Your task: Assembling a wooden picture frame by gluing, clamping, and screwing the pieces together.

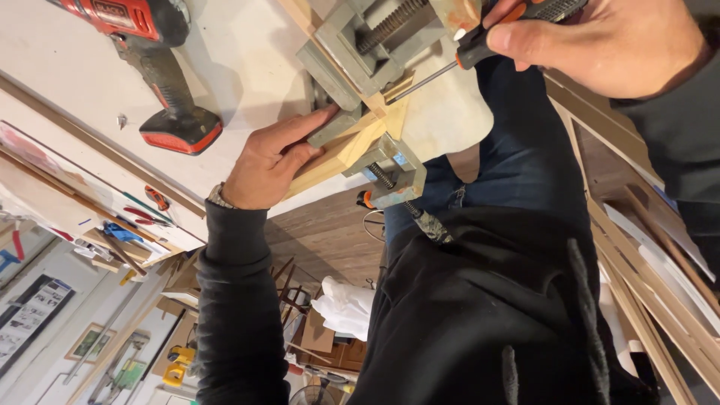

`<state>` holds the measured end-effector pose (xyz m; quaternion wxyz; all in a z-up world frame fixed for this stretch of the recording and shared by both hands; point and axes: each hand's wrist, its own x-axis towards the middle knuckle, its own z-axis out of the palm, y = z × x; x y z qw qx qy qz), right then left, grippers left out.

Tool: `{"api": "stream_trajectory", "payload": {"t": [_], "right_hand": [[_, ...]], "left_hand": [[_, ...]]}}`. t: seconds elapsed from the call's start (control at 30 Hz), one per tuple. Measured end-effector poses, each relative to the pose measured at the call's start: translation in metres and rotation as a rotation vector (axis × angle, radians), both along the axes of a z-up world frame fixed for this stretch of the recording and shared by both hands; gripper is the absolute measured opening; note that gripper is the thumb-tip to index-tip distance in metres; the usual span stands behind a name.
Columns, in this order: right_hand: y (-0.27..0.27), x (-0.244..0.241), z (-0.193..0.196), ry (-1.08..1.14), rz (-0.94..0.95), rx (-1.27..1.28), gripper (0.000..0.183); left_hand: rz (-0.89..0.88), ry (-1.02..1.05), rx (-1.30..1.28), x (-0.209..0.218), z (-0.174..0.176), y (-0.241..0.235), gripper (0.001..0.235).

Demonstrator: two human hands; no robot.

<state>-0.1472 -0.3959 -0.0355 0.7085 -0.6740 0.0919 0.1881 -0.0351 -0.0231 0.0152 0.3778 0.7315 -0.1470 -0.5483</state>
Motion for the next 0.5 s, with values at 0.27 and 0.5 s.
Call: {"api": "stream_trajectory", "payload": {"t": [0.27,0.5], "right_hand": [[0.003,-0.013,0.002,0.227,-0.127,0.085,0.013],[0.011,-0.026,-0.011,0.287,-0.399,0.215,0.029]], "left_hand": [[-0.016,-0.061,-0.056,0.004,0.000,-0.001,0.051],[-0.068,-0.118,-0.168,0.010,0.001,0.005,0.048]]}}
